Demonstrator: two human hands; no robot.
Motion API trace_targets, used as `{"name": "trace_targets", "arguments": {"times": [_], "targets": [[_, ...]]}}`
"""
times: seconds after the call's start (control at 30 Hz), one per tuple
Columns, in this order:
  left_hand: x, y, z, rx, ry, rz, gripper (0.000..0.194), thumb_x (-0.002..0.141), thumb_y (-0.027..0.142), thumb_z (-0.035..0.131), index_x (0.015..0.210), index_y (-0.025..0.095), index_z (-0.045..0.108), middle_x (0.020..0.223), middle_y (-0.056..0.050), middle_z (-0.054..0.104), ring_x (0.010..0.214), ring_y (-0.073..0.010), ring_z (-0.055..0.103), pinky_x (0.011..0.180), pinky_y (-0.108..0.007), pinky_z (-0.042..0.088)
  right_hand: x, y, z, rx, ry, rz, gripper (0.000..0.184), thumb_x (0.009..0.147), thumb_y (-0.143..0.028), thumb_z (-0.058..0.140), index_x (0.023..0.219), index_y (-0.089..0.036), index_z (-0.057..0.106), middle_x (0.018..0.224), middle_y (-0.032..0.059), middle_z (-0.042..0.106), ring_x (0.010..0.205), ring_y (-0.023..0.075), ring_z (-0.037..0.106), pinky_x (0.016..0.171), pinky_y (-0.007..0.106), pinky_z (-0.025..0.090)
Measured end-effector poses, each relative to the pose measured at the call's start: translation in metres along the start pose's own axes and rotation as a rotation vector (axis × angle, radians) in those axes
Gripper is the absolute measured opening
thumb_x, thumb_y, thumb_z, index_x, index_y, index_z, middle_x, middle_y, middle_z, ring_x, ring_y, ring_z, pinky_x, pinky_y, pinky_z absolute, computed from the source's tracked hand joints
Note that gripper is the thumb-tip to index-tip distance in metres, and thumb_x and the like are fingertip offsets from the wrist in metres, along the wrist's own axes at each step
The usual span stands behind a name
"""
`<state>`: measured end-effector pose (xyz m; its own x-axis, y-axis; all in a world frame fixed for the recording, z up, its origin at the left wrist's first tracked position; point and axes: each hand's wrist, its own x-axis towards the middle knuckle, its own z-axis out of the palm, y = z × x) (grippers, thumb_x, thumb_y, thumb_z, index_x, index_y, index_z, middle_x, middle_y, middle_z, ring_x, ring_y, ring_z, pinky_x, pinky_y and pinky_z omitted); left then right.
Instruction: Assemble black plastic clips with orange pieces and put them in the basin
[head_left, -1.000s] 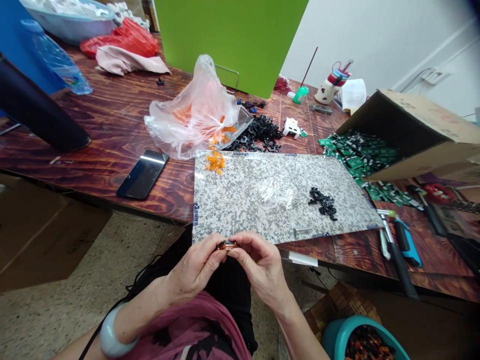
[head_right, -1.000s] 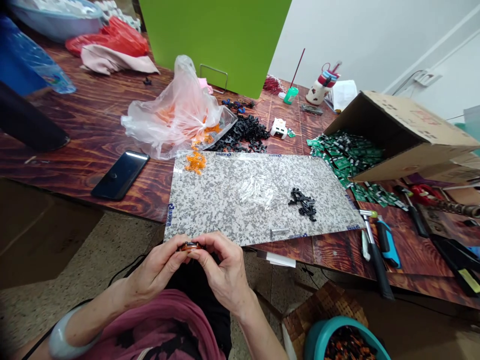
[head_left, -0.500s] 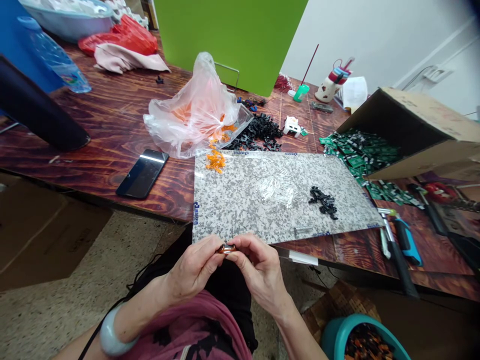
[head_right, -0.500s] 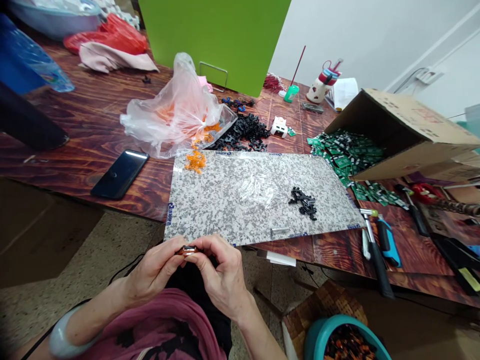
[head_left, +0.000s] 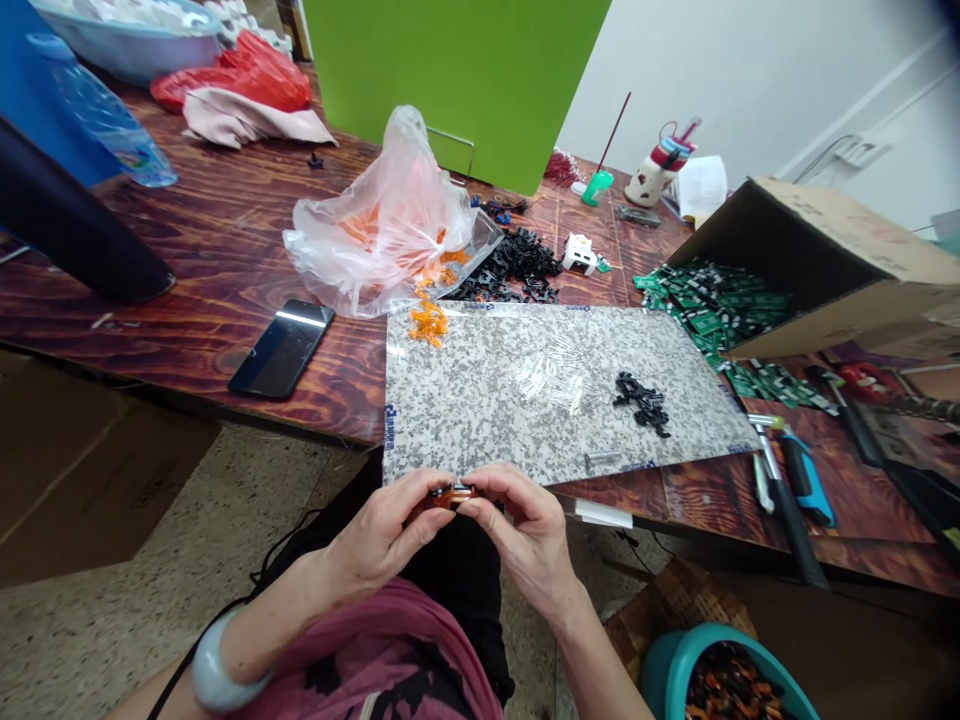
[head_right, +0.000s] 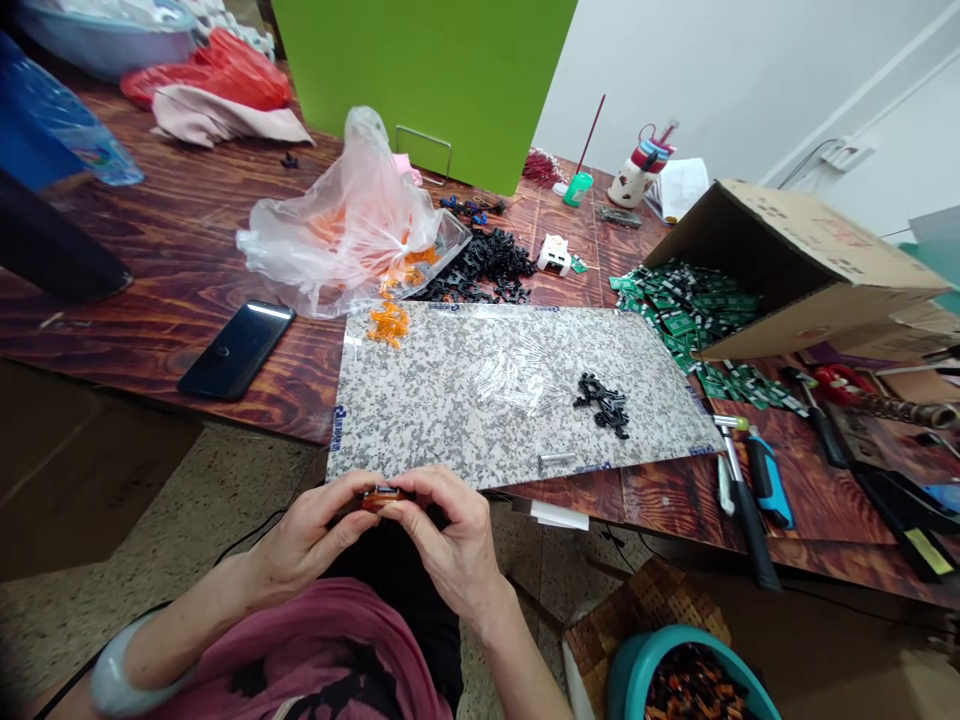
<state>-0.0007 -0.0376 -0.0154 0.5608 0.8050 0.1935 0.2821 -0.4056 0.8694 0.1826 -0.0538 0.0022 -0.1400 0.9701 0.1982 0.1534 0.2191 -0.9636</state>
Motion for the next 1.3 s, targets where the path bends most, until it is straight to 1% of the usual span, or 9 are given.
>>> {"name": "trace_targets", "arguments": {"times": [0.17, 0.33, 0.43, 0.6, 0.67, 0.77, 1.03, 1.2, 1.3], "targets": [[0.001, -0.001, -0.001, -0.024, 0.018, -0.045, 0.025, 0.089, 0.015, 0.045, 0.113, 0.017, 0.052, 0.099, -0.006, 0.066, 0.088, -0.0155, 0.063, 0.078, -0.021, 0.047, -0.004, 0.002, 0.001, 0.043, 0.008, 0.01, 0.012, 0.083, -0.02, 0.063, 0.094, -0.024, 0.066, 0.087, 0.0015, 0.065, 0.084, 0.0149, 0.058, 0.074, 0.027, 0.046], [0.004, 0.01, 0.002, -0.116, 0.017, -0.116, 0.015, 0.087, 0.018, 0.048, 0.091, 0.019, 0.063, 0.069, 0.001, 0.062, 0.061, -0.0117, 0.058, 0.06, -0.018, 0.046, 0.0, 0.002, -0.02, -0.102, 0.035, 0.008, 0.022, 0.082, -0.027, 0.064, 0.104, -0.023, 0.065, 0.093, 0.0035, 0.066, 0.077, 0.0136, 0.061, 0.065, 0.024, 0.049], [-0.004, 0.005, 0.012, -0.319, 0.086, -0.316, 0.013, 0.084, 0.028, 0.057, 0.086, 0.02, 0.067, 0.063, 0.002, 0.061, 0.057, -0.0119, 0.057, 0.054, -0.017, 0.047, 0.012, 0.015, -0.076, -0.461, 0.303, 0.044, 0.022, 0.083, -0.032, 0.06, 0.1, -0.021, 0.067, 0.097, 0.0049, 0.068, 0.079, 0.0146, 0.063, 0.067, 0.024, 0.05], [-0.029, -0.026, 0.038, -0.809, 0.231, -0.811, 0.037, 0.06, 0.043, 0.08, 0.088, 0.021, 0.071, 0.069, 0.0, 0.072, 0.057, -0.0145, 0.063, 0.053, -0.018, 0.053, 0.015, 0.035, -0.226, -0.906, 0.811, 0.311, 0.028, 0.088, -0.03, 0.051, 0.106, -0.011, 0.062, 0.107, 0.0123, 0.065, 0.093, 0.0201, 0.061, 0.083, 0.035, 0.049], [-0.036, -0.033, 0.044, -0.933, 0.206, -0.903, 0.04, 0.054, 0.041, 0.084, 0.086, 0.02, 0.072, 0.066, -0.001, 0.072, 0.054, -0.014, 0.063, 0.05, -0.018, 0.053, 0.007, 0.041, -0.274, -0.995, 0.914, 0.47, 0.027, 0.089, -0.028, 0.052, 0.107, -0.01, 0.06, 0.11, 0.0128, 0.062, 0.098, 0.022, 0.059, 0.088, 0.04, 0.047], [-0.036, -0.026, 0.043, -1.002, 0.212, -0.94, 0.04, 0.053, 0.039, 0.085, 0.084, 0.018, 0.072, 0.061, -0.001, 0.071, 0.049, -0.0123, 0.061, 0.038, -0.014, 0.045, -0.005, 0.052, -0.315, -1.057, 0.913, 0.733, 0.029, 0.09, -0.03, 0.055, 0.113, -0.014, 0.056, 0.115, 0.0084, 0.058, 0.099, 0.0207, 0.059, 0.085, 0.042, 0.05], [-0.02, 0.002, 0.035, -1.154, 0.221, -0.818, 0.034, 0.065, 0.039, 0.079, 0.081, 0.01, 0.069, 0.057, -0.001, 0.064, 0.045, -0.0094, 0.058, 0.032, -0.012, 0.034, -0.015, 0.075, -0.325, -1.149, 0.825, 1.142, 0.024, 0.089, -0.032, 0.056, 0.111, -0.021, 0.059, 0.119, 0.0085, 0.057, 0.106, 0.0216, 0.056, 0.088, 0.04, 0.047], [-0.025, -0.002, 0.043, -1.213, 0.258, -0.802, 0.032, 0.067, 0.037, 0.077, 0.081, 0.008, 0.069, 0.059, -0.002, 0.064, 0.046, -0.0102, 0.06, 0.032, -0.013, 0.034, -0.013, 0.067, -0.323, -1.228, 0.944, 0.952, 0.043, 0.087, -0.039, 0.044, 0.103, -0.005, 0.066, 0.101, 0.0359, 0.058, 0.106, 0.0483, 0.053, 0.069, 0.057, 0.042], [-0.026, -0.005, 0.047, -1.216, 0.257, -0.805, 0.033, 0.068, 0.037, 0.077, 0.08, 0.008, 0.069, 0.06, -0.003, 0.065, 0.047, -0.0105, 0.061, 0.031, -0.012, 0.036, -0.018, 0.051, -0.305, -1.189, 0.945, 0.761, 0.056, 0.088, -0.051, 0.034, 0.1, -0.007, 0.067, 0.085, 0.0295, 0.063, 0.085, 0.0414, 0.062, 0.061, 0.052, 0.044]]}}
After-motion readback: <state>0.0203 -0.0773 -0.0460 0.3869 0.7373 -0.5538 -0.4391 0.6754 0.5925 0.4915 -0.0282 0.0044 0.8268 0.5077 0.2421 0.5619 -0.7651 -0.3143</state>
